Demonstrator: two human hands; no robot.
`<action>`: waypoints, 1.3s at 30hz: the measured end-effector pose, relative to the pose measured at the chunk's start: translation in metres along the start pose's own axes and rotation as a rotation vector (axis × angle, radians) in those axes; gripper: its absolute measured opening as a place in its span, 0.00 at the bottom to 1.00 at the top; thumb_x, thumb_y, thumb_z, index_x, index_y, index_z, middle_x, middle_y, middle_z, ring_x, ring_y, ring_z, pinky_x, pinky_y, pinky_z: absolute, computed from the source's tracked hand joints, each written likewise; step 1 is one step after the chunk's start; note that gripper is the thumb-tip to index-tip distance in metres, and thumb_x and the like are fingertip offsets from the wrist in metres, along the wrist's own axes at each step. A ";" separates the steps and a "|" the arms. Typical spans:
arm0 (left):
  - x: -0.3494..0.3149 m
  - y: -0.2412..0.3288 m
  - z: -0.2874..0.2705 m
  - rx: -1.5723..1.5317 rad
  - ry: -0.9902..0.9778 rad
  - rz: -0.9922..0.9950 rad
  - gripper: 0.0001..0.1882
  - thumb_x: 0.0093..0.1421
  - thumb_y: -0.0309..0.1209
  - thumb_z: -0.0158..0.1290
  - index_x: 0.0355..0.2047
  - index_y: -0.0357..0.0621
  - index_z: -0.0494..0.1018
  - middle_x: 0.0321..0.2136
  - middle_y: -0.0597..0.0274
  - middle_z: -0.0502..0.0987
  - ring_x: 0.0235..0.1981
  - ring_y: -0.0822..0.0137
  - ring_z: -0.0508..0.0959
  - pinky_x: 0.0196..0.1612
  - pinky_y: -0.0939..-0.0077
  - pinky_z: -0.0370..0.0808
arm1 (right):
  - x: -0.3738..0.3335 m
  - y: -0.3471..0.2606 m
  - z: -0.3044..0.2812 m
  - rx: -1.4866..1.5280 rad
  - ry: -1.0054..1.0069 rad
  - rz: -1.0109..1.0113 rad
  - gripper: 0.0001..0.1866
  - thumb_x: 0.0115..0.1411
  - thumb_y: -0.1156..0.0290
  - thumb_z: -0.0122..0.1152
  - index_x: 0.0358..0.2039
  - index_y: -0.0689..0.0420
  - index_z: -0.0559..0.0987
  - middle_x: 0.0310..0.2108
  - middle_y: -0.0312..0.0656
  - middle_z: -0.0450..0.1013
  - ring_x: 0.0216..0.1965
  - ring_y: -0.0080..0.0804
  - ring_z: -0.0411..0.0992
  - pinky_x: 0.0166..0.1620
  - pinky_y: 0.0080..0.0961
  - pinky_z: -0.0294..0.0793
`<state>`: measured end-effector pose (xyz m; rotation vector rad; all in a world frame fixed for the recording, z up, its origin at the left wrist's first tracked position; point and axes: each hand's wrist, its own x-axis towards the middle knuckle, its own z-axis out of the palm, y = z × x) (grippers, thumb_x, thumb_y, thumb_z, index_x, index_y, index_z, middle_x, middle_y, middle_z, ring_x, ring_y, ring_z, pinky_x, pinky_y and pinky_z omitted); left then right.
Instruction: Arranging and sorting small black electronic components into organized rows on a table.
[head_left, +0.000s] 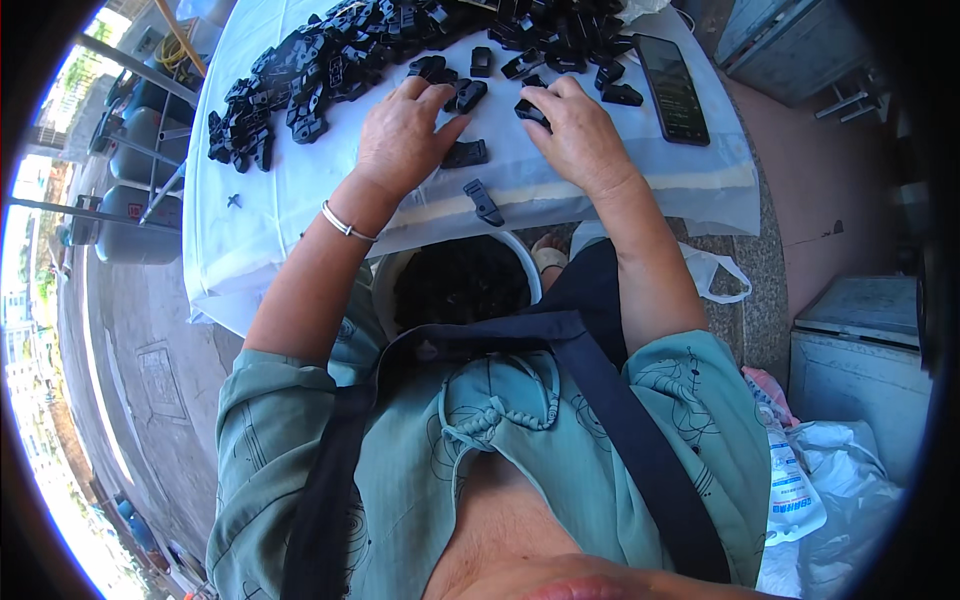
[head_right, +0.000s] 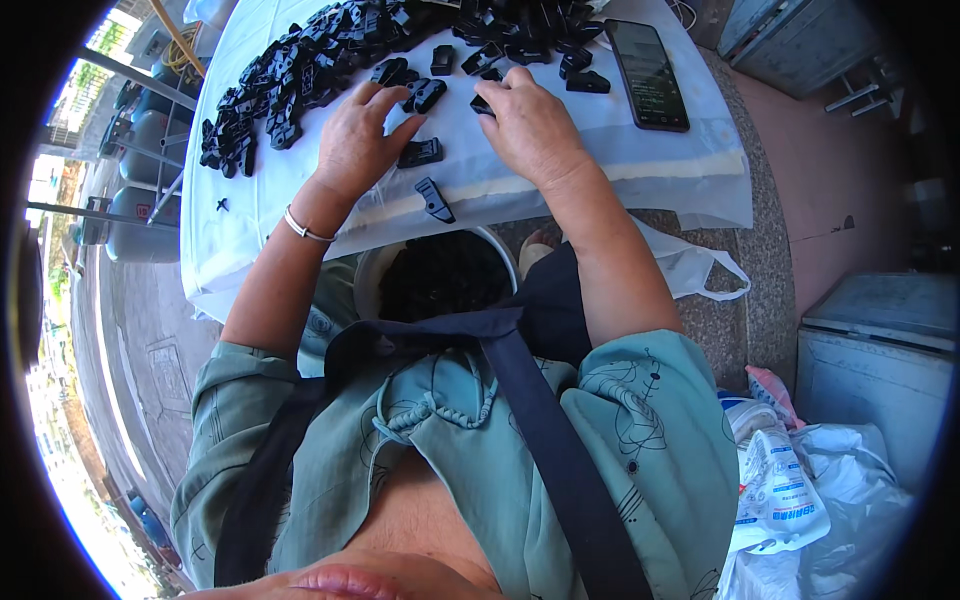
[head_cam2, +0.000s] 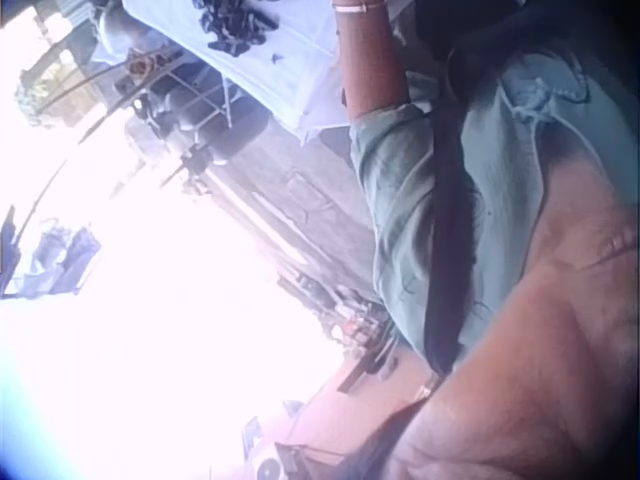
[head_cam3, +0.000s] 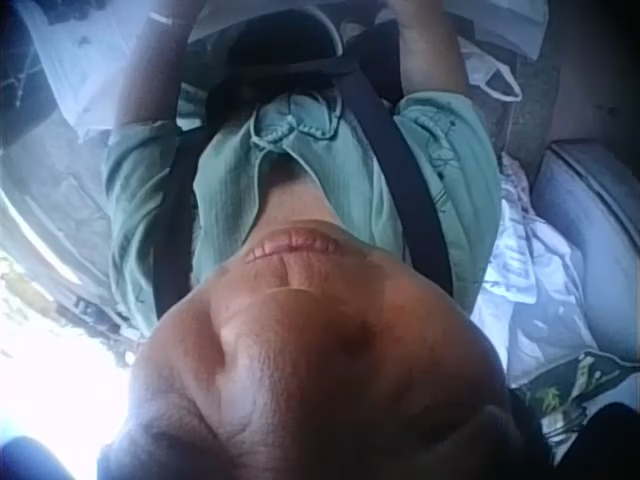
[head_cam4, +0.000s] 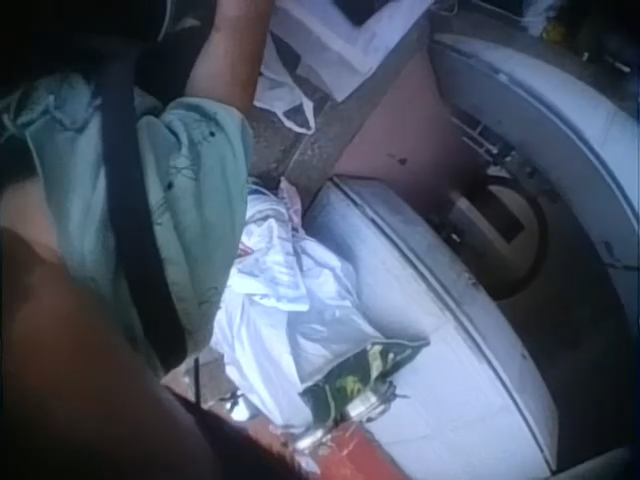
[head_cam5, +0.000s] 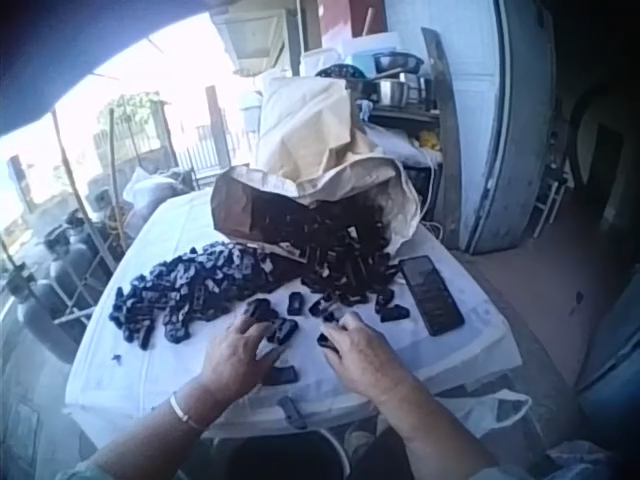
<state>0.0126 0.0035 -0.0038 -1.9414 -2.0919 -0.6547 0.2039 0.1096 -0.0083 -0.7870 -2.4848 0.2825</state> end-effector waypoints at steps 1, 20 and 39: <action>0.004 0.005 0.002 0.012 -0.034 -0.049 0.18 0.55 0.40 0.58 0.45 0.48 0.74 0.40 0.57 0.74 0.40 0.55 0.76 0.41 0.64 0.73 | 0.000 -0.001 -0.001 -0.001 -0.005 -0.003 0.17 0.55 0.71 0.63 0.46 0.58 0.77 0.42 0.45 0.71 0.37 0.41 0.74 0.43 0.31 0.75; -0.024 0.006 0.002 -0.213 0.001 0.244 0.14 0.52 0.28 0.58 0.40 0.46 0.73 0.40 0.60 0.76 0.39 0.56 0.76 0.43 0.65 0.74 | -0.002 -0.011 -0.009 0.004 -0.147 -0.112 0.14 0.52 0.70 0.59 0.41 0.56 0.77 0.36 0.46 0.73 0.39 0.41 0.74 0.42 0.38 0.74; -0.030 -0.003 0.002 -0.343 -0.017 0.009 0.25 0.48 0.30 0.63 0.47 0.50 0.68 0.39 0.58 0.77 0.41 0.57 0.77 0.44 0.65 0.75 | -0.001 -0.014 0.008 0.340 0.015 -0.186 0.17 0.56 0.71 0.61 0.48 0.53 0.78 0.43 0.44 0.75 0.42 0.39 0.75 0.44 0.31 0.77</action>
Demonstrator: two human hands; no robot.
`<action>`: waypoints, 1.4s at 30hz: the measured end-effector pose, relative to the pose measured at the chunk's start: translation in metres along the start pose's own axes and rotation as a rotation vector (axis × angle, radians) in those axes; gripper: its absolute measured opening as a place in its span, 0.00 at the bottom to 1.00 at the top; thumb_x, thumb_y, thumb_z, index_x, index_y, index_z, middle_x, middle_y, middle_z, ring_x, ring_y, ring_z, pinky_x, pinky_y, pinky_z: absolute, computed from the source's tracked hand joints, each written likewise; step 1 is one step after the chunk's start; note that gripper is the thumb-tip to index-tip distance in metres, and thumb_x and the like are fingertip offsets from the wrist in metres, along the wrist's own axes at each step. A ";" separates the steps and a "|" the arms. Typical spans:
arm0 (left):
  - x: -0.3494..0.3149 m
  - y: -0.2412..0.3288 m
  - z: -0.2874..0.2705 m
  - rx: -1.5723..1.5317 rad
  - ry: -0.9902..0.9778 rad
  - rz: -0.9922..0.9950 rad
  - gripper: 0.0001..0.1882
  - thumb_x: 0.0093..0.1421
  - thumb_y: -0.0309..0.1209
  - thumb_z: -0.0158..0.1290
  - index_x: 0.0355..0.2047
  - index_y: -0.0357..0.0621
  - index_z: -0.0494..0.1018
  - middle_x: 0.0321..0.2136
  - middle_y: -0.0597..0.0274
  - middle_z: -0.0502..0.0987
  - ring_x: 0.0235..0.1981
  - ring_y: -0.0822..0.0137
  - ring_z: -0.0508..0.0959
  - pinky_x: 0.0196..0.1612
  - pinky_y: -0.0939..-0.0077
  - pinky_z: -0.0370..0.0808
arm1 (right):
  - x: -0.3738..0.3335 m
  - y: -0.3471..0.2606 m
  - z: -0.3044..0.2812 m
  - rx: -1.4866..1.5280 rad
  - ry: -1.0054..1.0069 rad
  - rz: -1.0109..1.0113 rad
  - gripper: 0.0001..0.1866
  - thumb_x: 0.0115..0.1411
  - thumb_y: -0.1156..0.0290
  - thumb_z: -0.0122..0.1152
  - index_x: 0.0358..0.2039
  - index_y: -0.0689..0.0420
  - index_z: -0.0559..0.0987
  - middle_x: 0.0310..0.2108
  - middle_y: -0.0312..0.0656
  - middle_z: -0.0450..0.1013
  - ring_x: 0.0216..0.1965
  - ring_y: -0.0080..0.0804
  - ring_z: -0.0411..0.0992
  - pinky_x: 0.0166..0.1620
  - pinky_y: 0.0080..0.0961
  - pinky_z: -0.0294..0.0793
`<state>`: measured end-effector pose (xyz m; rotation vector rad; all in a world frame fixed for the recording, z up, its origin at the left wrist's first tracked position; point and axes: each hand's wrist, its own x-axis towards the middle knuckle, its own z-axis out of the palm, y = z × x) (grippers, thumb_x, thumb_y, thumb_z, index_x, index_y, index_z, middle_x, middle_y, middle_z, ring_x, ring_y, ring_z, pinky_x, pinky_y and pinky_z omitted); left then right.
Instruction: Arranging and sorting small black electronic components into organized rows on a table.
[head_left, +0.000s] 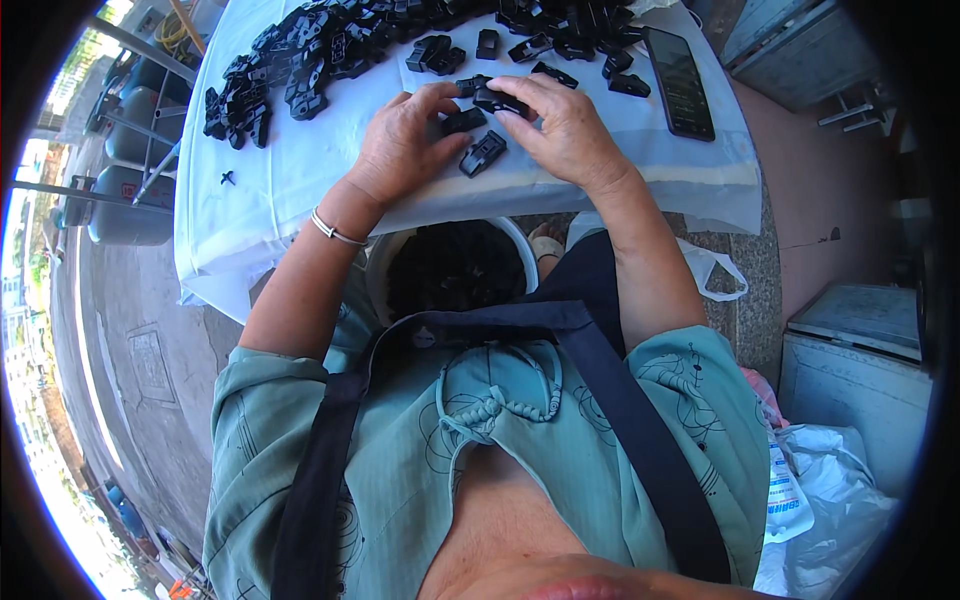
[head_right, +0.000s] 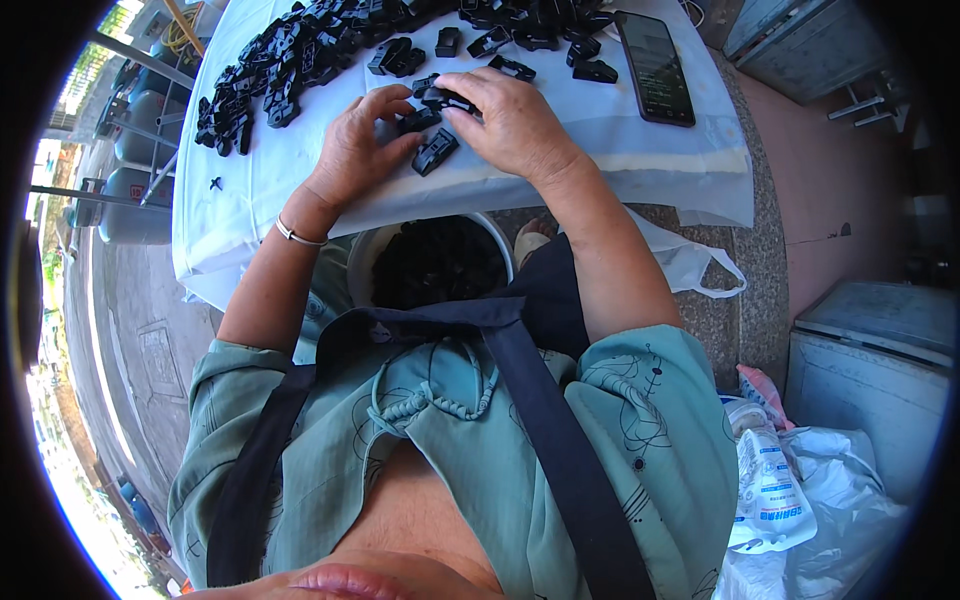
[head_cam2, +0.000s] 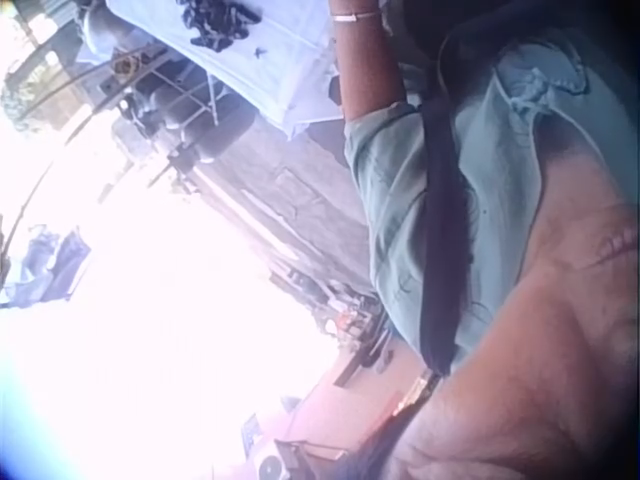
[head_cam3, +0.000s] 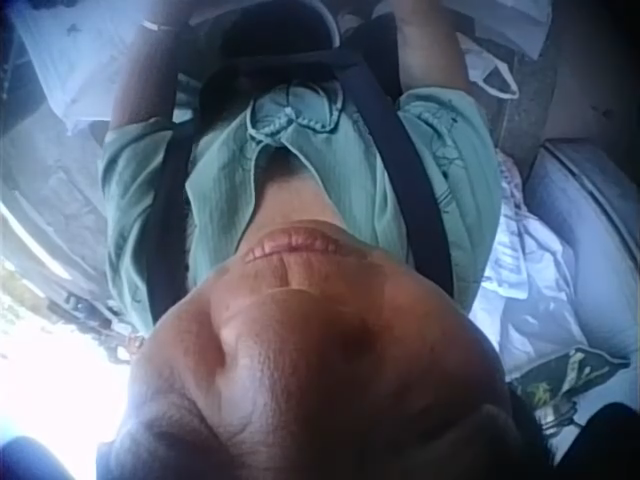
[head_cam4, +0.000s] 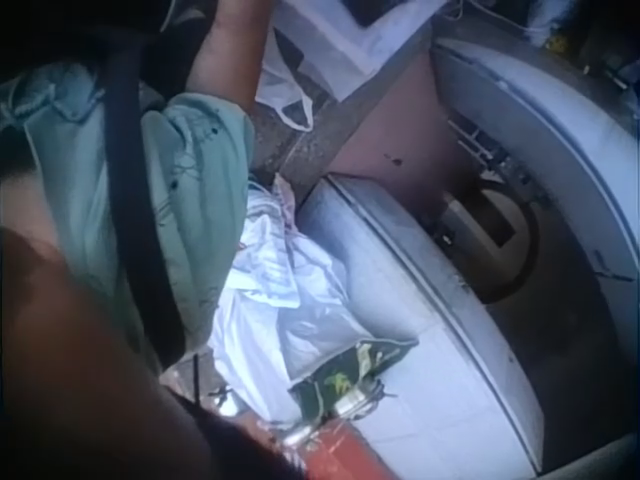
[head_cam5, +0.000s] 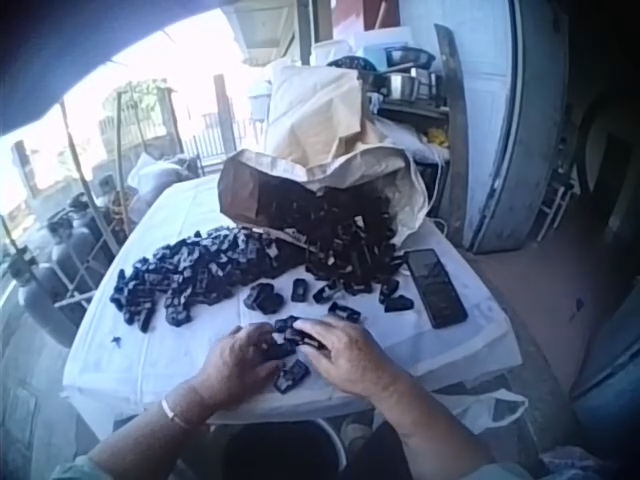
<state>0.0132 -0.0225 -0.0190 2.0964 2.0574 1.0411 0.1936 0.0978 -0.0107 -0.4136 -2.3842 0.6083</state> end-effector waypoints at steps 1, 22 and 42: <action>0.001 0.001 0.001 -0.083 -0.041 -0.070 0.29 0.48 0.30 0.64 0.51 0.50 0.66 0.38 0.57 0.78 0.40 0.56 0.78 0.43 0.66 0.76 | 0.001 0.001 0.003 0.046 0.017 -0.047 0.16 0.56 0.72 0.61 0.47 0.53 0.78 0.43 0.44 0.75 0.42 0.39 0.75 0.44 0.30 0.77; 0.041 -0.005 0.003 0.018 -0.042 -0.004 0.17 0.54 0.32 0.58 0.46 0.46 0.74 0.38 0.53 0.77 0.34 0.55 0.79 0.37 0.67 0.77 | -0.004 0.015 -0.006 -0.481 0.128 0.065 0.16 0.58 0.62 0.57 0.46 0.52 0.79 0.43 0.41 0.74 0.45 0.40 0.71 0.47 0.38 0.68; 0.036 -0.004 -0.009 0.020 -0.235 0.002 0.17 0.52 0.26 0.59 0.44 0.45 0.75 0.39 0.56 0.78 0.35 0.56 0.80 0.40 0.70 0.78 | 0.006 0.010 -0.007 -0.403 -0.080 0.217 0.14 0.60 0.62 0.57 0.41 0.58 0.76 0.35 0.47 0.76 0.35 0.46 0.75 0.38 0.34 0.76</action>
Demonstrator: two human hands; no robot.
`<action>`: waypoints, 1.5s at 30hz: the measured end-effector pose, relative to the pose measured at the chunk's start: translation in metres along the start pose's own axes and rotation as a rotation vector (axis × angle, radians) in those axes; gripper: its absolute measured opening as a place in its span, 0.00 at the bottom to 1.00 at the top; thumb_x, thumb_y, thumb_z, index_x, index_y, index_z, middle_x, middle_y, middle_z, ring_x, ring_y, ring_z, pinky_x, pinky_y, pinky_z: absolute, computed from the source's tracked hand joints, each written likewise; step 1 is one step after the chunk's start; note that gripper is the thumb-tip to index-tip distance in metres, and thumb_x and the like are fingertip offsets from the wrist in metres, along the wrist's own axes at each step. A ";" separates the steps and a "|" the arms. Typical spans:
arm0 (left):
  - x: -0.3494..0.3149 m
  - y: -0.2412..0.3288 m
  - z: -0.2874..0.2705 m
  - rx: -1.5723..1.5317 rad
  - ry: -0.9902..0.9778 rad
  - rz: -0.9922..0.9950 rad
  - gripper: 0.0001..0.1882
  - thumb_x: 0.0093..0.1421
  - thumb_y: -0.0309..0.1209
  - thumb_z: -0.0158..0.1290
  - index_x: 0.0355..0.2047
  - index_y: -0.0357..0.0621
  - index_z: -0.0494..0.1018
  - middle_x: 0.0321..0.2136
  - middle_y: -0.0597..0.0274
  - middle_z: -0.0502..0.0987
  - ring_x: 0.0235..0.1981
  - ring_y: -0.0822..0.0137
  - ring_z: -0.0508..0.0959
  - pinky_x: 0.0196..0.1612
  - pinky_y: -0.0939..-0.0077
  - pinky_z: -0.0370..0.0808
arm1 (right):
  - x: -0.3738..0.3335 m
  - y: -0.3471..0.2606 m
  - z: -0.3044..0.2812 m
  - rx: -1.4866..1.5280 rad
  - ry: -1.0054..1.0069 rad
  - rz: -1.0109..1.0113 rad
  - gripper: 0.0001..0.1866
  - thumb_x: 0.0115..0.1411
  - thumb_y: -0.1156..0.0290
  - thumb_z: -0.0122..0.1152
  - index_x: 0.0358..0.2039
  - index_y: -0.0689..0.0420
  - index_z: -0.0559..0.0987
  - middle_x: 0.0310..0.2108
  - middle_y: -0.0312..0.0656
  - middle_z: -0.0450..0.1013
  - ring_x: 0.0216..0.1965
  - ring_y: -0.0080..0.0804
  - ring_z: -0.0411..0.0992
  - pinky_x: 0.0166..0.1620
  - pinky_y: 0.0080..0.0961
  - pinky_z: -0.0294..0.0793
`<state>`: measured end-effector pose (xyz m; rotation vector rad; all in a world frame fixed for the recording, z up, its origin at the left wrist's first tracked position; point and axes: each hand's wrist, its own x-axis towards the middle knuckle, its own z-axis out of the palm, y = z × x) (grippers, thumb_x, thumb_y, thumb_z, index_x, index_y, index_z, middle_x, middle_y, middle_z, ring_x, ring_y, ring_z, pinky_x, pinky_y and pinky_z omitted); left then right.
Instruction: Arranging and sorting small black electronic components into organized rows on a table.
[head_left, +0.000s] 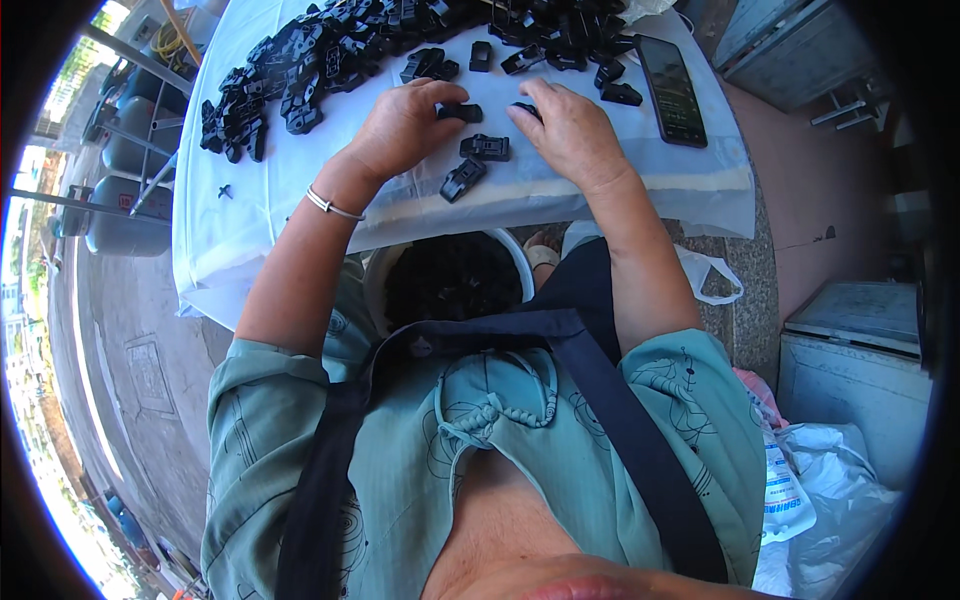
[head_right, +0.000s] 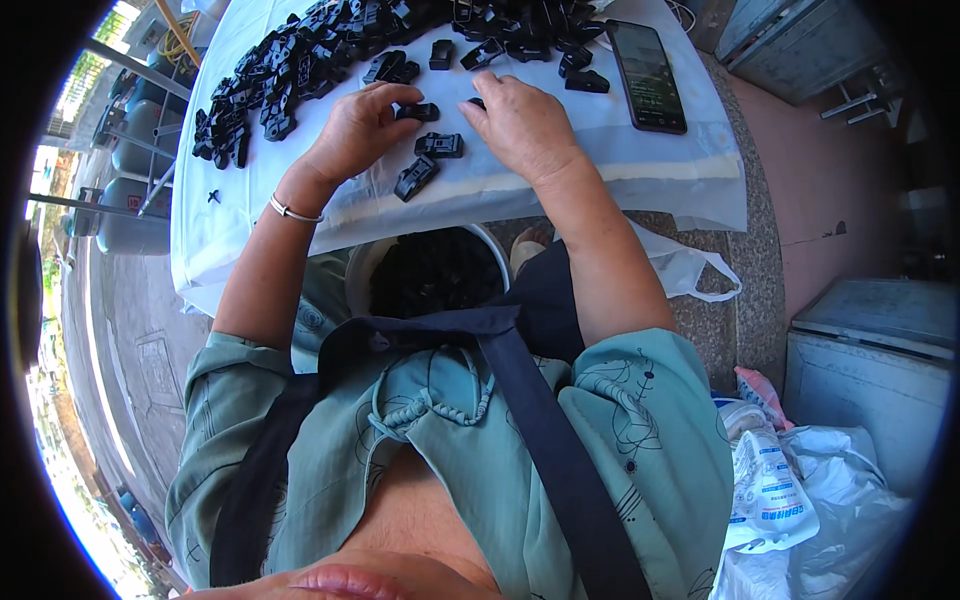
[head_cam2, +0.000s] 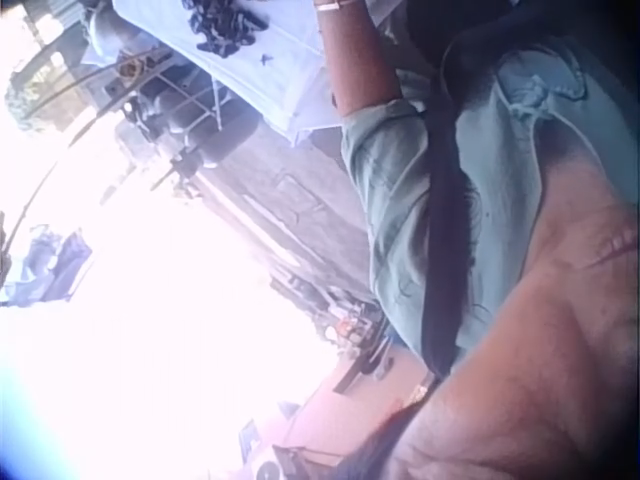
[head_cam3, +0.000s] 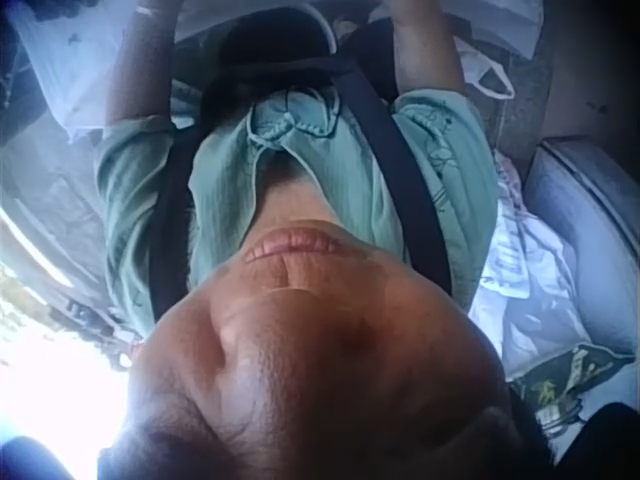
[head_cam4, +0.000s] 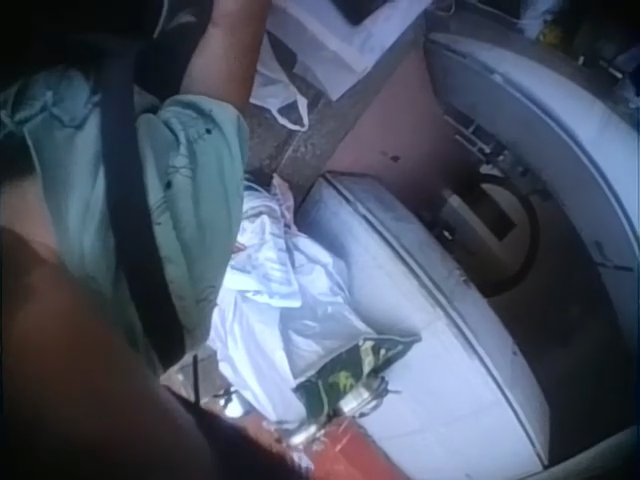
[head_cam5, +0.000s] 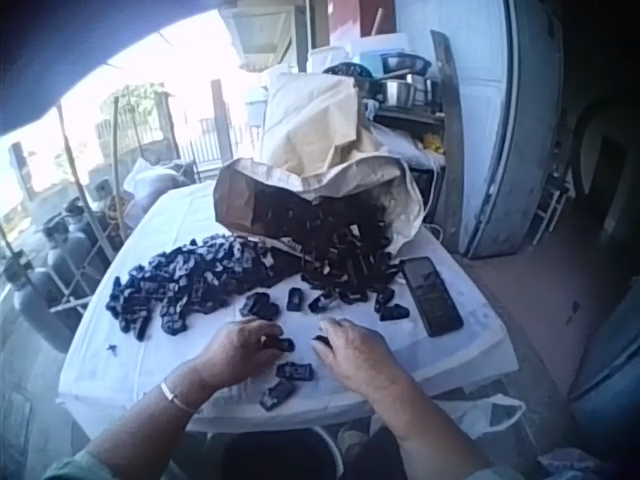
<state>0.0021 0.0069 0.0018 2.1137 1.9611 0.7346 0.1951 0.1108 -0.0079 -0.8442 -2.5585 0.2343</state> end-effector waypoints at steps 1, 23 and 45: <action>-0.002 0.002 0.003 -0.083 0.027 -0.064 0.20 0.52 0.27 0.60 0.46 0.46 0.73 0.38 0.56 0.78 0.34 0.58 0.80 0.39 0.70 0.78 | -0.002 0.002 0.001 0.002 -0.006 -0.003 0.14 0.60 0.62 0.57 0.41 0.58 0.76 0.35 0.47 0.76 0.35 0.46 0.75 0.38 0.34 0.76; -0.013 -0.010 -0.001 -0.129 0.174 -0.029 0.22 0.51 0.28 0.60 0.49 0.45 0.71 0.41 0.54 0.76 0.29 0.63 0.79 0.35 0.73 0.78 | -0.012 -0.024 0.016 0.128 0.108 -0.334 0.12 0.60 0.67 0.55 0.43 0.52 0.81 0.42 0.41 0.76 0.44 0.37 0.72 0.47 0.34 0.71; 0.009 -0.027 0.001 0.032 0.172 -0.262 0.16 0.63 0.40 0.49 0.40 0.39 0.76 0.31 0.47 0.79 0.32 0.53 0.79 0.39 0.63 0.75 | 0.006 -0.004 -0.033 -0.130 -0.074 0.039 0.16 0.53 0.77 0.56 0.44 0.60 0.76 0.40 0.50 0.72 0.41 0.46 0.73 0.48 0.34 0.72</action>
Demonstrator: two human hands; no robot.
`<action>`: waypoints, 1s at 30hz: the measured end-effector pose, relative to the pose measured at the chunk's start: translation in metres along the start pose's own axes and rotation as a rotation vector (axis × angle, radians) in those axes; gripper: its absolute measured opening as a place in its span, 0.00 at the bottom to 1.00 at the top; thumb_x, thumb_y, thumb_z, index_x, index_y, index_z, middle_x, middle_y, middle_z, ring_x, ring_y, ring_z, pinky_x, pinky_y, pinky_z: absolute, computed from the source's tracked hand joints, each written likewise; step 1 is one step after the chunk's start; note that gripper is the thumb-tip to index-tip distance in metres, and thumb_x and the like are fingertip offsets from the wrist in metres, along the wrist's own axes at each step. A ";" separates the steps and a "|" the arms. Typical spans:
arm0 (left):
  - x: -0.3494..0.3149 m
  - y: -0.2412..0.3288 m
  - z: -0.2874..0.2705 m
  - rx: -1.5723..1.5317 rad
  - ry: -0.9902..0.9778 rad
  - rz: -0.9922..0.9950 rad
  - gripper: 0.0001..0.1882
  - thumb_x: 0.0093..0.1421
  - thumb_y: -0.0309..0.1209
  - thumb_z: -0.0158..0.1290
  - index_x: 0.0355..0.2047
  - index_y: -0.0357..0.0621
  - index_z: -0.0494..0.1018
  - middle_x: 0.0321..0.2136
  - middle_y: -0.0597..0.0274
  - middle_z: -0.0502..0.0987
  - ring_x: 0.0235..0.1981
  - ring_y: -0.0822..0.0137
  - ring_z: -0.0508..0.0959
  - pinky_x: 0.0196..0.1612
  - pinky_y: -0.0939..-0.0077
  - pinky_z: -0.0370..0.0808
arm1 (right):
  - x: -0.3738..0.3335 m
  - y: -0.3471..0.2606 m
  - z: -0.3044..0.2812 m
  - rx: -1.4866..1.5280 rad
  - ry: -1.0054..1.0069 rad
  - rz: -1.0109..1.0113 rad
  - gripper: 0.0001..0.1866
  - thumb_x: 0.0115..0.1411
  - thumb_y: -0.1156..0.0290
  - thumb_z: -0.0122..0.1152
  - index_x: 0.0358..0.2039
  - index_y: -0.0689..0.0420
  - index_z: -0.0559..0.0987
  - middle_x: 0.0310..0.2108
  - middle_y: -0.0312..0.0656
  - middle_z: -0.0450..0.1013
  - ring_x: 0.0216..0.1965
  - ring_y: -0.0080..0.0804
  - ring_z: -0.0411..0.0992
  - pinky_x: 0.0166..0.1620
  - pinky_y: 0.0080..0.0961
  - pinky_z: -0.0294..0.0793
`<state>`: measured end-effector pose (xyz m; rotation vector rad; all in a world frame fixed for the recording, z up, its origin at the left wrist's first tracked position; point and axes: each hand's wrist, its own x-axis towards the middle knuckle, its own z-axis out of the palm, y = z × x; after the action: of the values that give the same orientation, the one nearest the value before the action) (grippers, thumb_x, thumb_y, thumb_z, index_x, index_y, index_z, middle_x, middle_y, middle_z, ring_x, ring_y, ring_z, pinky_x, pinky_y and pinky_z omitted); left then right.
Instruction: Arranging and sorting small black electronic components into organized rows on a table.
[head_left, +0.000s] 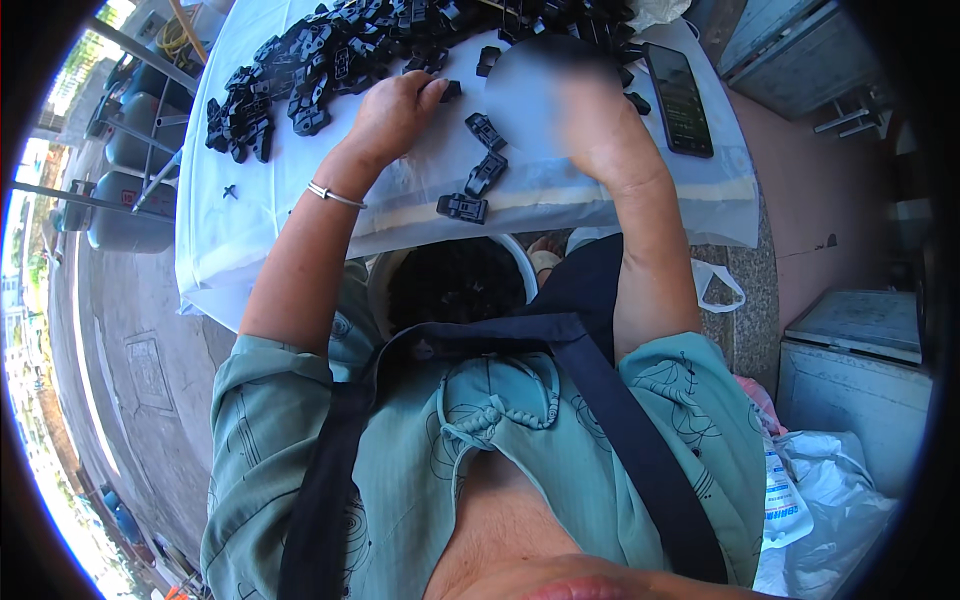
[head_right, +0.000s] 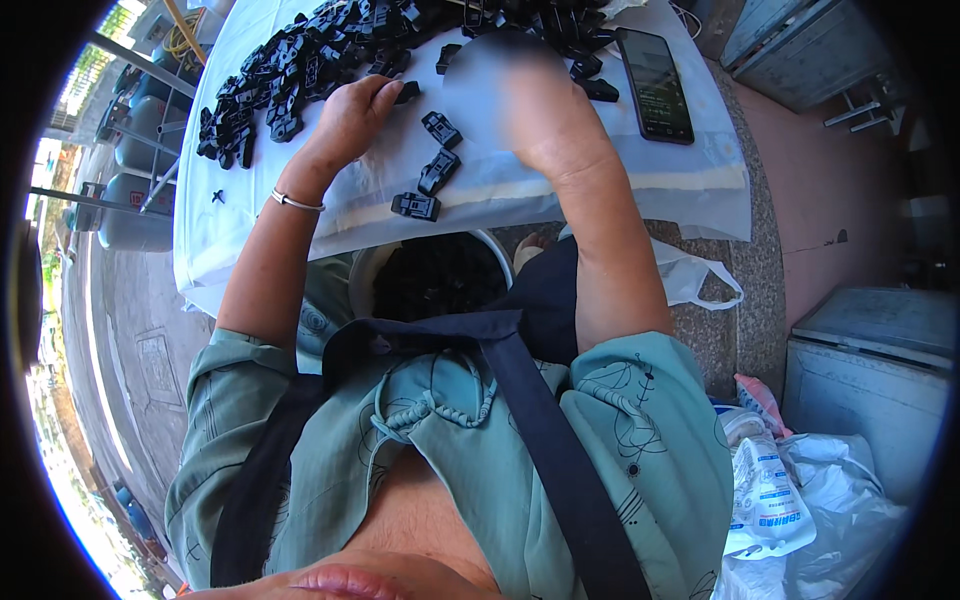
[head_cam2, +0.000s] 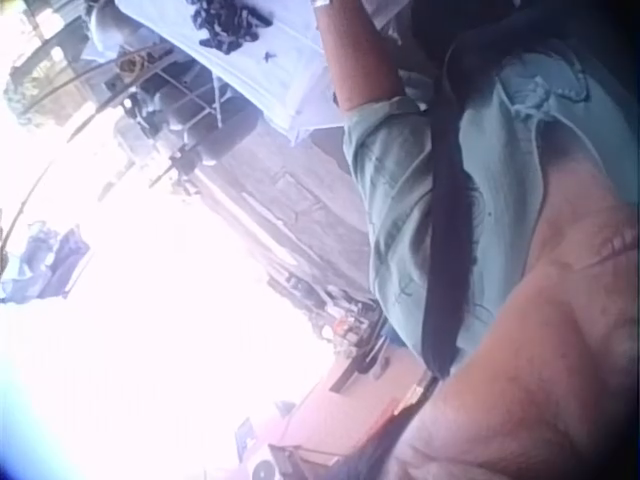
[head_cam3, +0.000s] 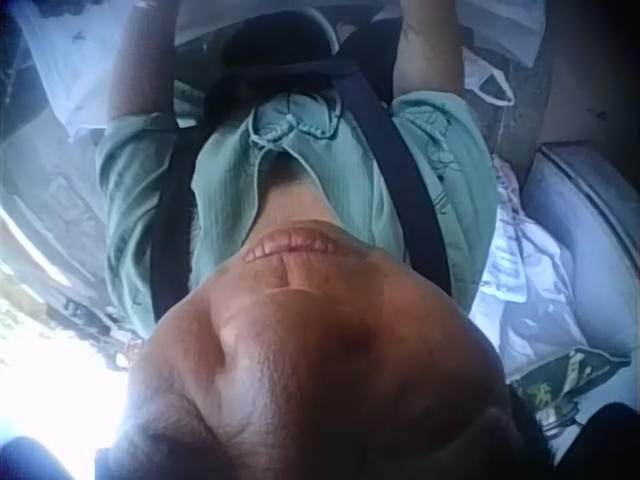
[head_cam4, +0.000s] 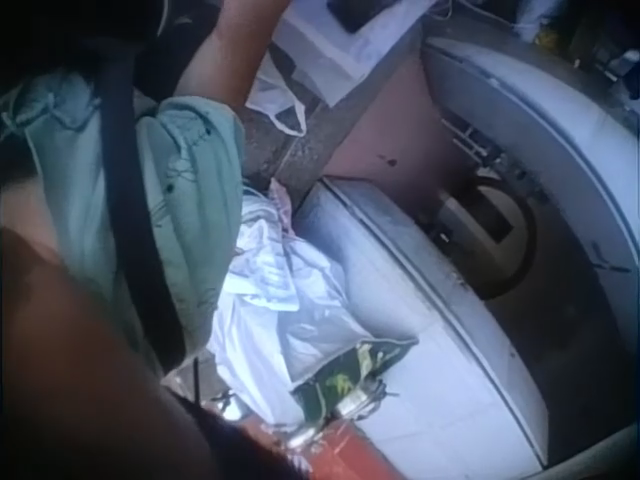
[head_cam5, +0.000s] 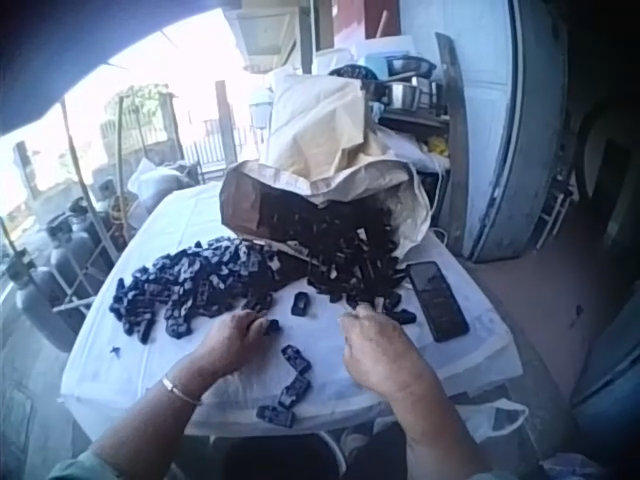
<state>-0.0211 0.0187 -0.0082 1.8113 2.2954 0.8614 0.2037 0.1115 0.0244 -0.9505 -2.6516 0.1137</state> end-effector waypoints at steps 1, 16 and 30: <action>0.002 0.001 -0.002 -0.012 -0.095 -0.070 0.17 0.64 0.40 0.49 0.39 0.38 0.76 0.29 0.48 0.79 0.30 0.57 0.79 0.38 0.66 0.75 | 0.002 -0.001 0.000 0.000 0.003 0.000 0.16 0.53 0.77 0.56 0.44 0.60 0.76 0.40 0.50 0.72 0.41 0.46 0.73 0.48 0.34 0.72; -0.014 0.011 0.008 -0.090 0.028 0.069 0.17 0.51 0.32 0.60 0.42 0.45 0.75 0.36 0.55 0.79 0.34 0.59 0.80 0.38 0.69 0.77 | 0.007 0.002 0.029 0.238 -0.085 -0.104 0.24 0.53 0.66 0.64 0.51 0.57 0.74 0.42 0.46 0.73 0.44 0.40 0.72 0.47 0.31 0.73; -0.023 0.005 0.017 -0.202 0.090 0.127 0.19 0.49 0.26 0.60 0.43 0.46 0.75 0.34 0.59 0.77 0.29 0.62 0.78 0.36 0.71 0.76 | 0.009 0.001 0.039 0.134 0.073 -0.334 0.18 0.54 0.76 0.60 0.47 0.51 0.77 0.41 0.43 0.71 0.41 0.37 0.73 0.46 0.30 0.74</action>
<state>-0.0031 0.0041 -0.0260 1.8801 2.0720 1.1701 0.1849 0.1194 -0.0103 -0.4531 -2.6534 0.1717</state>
